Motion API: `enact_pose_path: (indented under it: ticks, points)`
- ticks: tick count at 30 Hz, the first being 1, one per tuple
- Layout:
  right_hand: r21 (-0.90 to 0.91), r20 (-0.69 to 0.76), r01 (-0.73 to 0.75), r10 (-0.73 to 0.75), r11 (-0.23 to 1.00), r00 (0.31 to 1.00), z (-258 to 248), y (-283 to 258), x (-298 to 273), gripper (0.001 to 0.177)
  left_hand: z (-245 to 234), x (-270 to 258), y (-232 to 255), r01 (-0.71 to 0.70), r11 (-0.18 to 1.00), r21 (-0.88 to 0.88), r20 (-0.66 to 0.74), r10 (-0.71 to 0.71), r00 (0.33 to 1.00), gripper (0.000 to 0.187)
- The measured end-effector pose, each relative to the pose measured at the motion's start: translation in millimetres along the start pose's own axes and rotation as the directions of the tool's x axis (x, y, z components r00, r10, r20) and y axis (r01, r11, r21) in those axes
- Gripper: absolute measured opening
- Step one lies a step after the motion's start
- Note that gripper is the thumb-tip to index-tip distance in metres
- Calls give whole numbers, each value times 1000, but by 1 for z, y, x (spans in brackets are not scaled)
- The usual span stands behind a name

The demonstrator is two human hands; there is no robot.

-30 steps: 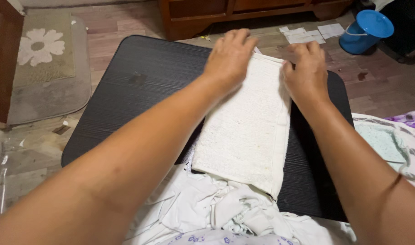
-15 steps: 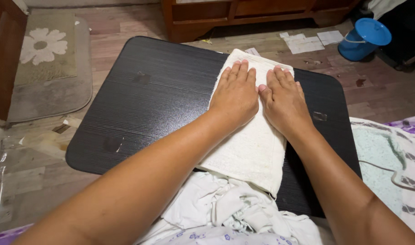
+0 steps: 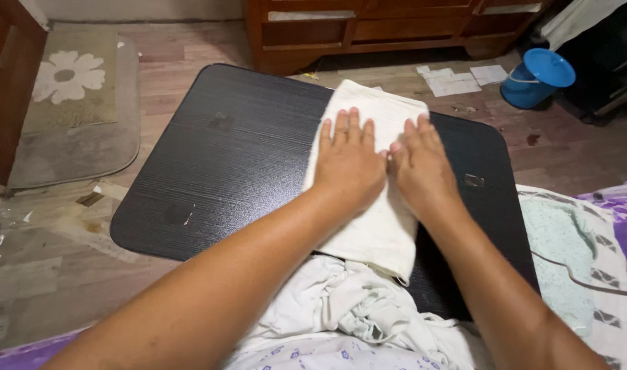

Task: The person folds a white towel on a black tray, smoothing and aligning the edges before folding it into a compact rectangle. They then place the folded towel aside and begin folding a light green towel using the same method.

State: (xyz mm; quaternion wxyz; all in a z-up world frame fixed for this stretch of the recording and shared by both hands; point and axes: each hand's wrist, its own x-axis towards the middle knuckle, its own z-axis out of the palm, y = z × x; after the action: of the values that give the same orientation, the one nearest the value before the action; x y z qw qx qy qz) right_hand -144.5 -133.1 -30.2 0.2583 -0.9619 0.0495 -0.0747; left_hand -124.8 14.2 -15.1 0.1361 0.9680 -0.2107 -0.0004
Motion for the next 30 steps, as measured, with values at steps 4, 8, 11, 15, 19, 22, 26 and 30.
enact_pose_path:
  ticks: [4, 8, 11, 15, 19, 22, 26, 30]
  points:
    - [-83, 1, 160, -161, 984, 987, 3, -13, -9, 55, -5, 2, -24, 6, 999, 48, 33, -8, 999, 66]
    - [-153, 96, 242, -229, 958, 969, 17, -29, -13, 54, -9, 6, -52, -13, 998, 66, 25, 11, 1000, 66]
    - [-105, 111, 283, -271, 953, 956, 23, -41, -12, 54, -9, 3, -75, -19, 999, 48, -22, 20, 1000, 65]
    - [-34, 102, 324, -319, 945, 942, 24, -59, -10, 56, -14, -9, -107, -16, 999, 37, -69, 19, 997, 65]
    - [-71, 197, 353, -334, 933, 922, 29, -74, -15, 54, -18, -18, -121, -9, 999, 41, -96, 13, 995, 65]
    - [-98, 213, 374, -348, 922, 913, 33, -85, -19, 54, -22, -28, -123, 39, 996, 86, -140, -27, 990, 66]
    - [-85, 219, 380, -354, 921, 909, 35, -94, -23, 55, -28, -47, -130, 176, 983, 56, -159, -165, 973, 69]
    - [-51, 243, 385, -362, 922, 900, 40, -104, -28, 55, -31, -62, -145, 221, 974, 37, -134, -215, 967, 71]
